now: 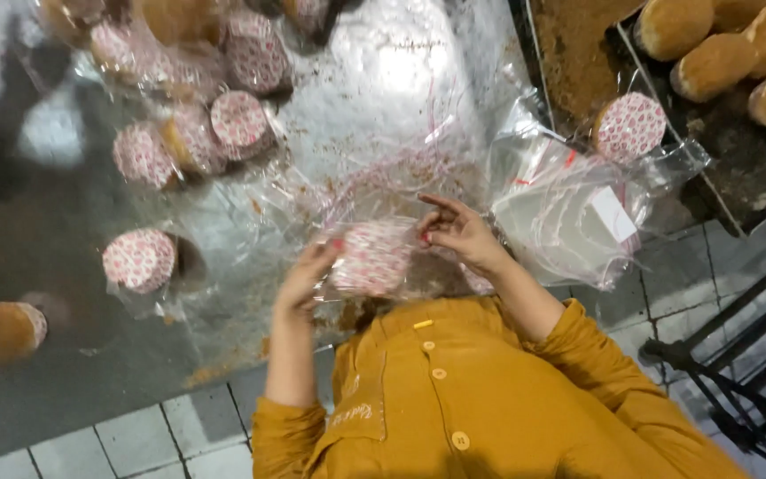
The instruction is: Wrapping individual bread rolls in plastic bags on a stainless steel production table.
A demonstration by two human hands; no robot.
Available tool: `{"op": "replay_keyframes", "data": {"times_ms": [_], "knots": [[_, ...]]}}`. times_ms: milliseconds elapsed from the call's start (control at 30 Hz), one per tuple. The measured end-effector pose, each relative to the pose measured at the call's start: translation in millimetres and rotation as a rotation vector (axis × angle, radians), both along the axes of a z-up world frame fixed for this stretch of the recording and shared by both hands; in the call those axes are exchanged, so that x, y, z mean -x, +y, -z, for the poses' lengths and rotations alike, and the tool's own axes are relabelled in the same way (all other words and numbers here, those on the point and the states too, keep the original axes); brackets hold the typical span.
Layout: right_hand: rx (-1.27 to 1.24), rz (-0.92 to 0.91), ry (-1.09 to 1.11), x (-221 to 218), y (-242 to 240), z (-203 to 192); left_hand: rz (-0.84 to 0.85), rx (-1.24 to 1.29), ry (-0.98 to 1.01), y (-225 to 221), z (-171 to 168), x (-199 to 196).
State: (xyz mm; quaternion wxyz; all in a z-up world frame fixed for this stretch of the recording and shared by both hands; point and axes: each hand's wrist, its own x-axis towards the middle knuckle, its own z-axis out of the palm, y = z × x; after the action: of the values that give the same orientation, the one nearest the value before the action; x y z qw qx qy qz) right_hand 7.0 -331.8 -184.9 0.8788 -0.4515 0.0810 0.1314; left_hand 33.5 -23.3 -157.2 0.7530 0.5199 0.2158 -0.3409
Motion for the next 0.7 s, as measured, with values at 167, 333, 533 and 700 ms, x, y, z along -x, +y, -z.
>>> {"op": "replay_keyframes", "data": {"times_ms": [167,333,533,700], "knots": [[0.348,0.111,-0.012,-74,-17,-29,-0.719,0.756,-0.166,57,-135,-79],[0.829,0.299,0.040,-220,-57,1,-0.716,0.423,-0.559,86,-131,-87],[1.255,0.593,0.054,-379,-86,25,-0.517,-0.036,-0.212,-24,-115,-56],[1.386,0.434,0.128,-432,-97,28,-0.303,-0.125,0.149,-56,-78,-14]]}}
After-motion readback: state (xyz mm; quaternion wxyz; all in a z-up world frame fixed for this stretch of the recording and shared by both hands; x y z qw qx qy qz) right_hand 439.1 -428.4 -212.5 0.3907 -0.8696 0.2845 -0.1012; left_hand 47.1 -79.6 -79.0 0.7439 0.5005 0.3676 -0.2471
